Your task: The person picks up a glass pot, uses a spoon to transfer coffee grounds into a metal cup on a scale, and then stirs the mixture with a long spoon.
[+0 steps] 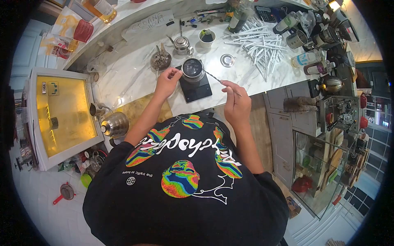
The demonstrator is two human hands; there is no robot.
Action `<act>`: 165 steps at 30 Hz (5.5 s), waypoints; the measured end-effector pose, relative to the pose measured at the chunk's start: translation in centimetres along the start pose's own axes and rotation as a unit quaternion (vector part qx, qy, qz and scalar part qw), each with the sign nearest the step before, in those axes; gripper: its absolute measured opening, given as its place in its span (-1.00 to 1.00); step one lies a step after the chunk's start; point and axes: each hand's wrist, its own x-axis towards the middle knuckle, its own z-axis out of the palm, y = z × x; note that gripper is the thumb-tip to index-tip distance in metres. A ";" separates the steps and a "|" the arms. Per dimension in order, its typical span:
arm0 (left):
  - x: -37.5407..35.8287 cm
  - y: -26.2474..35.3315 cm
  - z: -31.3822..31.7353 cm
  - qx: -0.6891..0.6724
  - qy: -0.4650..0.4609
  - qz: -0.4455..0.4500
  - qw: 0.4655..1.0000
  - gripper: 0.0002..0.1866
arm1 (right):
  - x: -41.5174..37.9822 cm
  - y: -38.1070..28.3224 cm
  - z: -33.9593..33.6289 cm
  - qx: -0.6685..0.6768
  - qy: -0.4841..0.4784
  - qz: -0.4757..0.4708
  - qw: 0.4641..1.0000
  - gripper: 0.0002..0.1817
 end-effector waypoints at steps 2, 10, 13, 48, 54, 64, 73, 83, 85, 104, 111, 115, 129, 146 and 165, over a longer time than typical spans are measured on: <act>0.1 -0.3 0.1 -0.002 0.001 0.004 1.000 -0.69 | -0.2 -0.1 0.2 0.023 0.001 -0.034 0.999 -0.79; 0.0 -0.1 0.1 -0.005 0.004 -0.007 1.000 -0.70 | 0.9 0.1 -0.1 0.000 -0.014 -0.036 0.999 -0.80; -0.1 0.0 0.1 0.000 0.009 -0.012 1.000 -0.70 | 0.9 0.0 -0.1 0.008 -0.025 -0.048 0.999 -0.79; -0.4 -1.2 1.2 -0.056 0.067 -0.060 0.994 -0.73 | 6.4 1.9 -2.2 -0.001 -0.133 -0.180 0.975 -0.79; -0.3 -1.1 1.2 -0.050 0.080 -0.064 0.993 -0.74 | 7.4 2.7 -2.6 -0.007 -0.147 -0.196 0.970 -0.78; -1.1 -0.4 1.7 -0.069 0.110 -0.076 0.989 -0.74 | 8.3 3.4 -2.7 0.050 -0.147 -0.142 0.978 -0.79; -1.3 -0.1 2.1 -0.053 0.133 -0.079 0.986 -0.72 | 9.5 4.4 -3.0 0.059 -0.160 -0.144 0.975 -0.78; -1.6 0.2 2.8 -0.069 0.168 -0.099 0.978 -0.73 | 10.5 5.1 -3.3 0.078 -0.178 -0.148 0.970 -0.78; -1.6 0.5 2.8 -0.073 0.172 -0.096 0.978 -0.73 | 10.7 5.1 -3.4 0.067 -0.183 -0.163 0.967 -0.78; -2.0 -0.4 3.2 -0.064 0.196 -0.068 0.976 -0.72 | 11.6 5.0 -2.5 0.102 -0.188 -0.142 0.966 -0.78; -1.9 -0.3 3.0 -0.076 0.186 -0.072 0.977 -0.73 | 11.6 5.2 -2.7 0.093 -0.210 -0.154 0.961 -0.79; -1.7 -0.4 3.1 -0.094 0.188 -0.081 0.974 -0.73 | 11.7 5.6 -2.4 0.091 -0.206 -0.153 0.962 -0.79; -1.7 -0.6 2.7 -0.086 0.177 -0.086 0.977 -0.74 | 12.2 5.1 -2.8 0.083 -0.203 -0.246 0.944 -0.87; -1.7 -0.5 2.9 -0.092 0.175 -0.090 0.976 -0.73 | 12.2 4.4 -2.1 0.076 -0.214 -0.302 0.926 -0.89; -1.7 -0.6 2.9 -0.092 0.174 -0.089 0.976 -0.72 | 12.2 4.1 -2.1 0.077 -0.222 -0.314 0.920 -0.90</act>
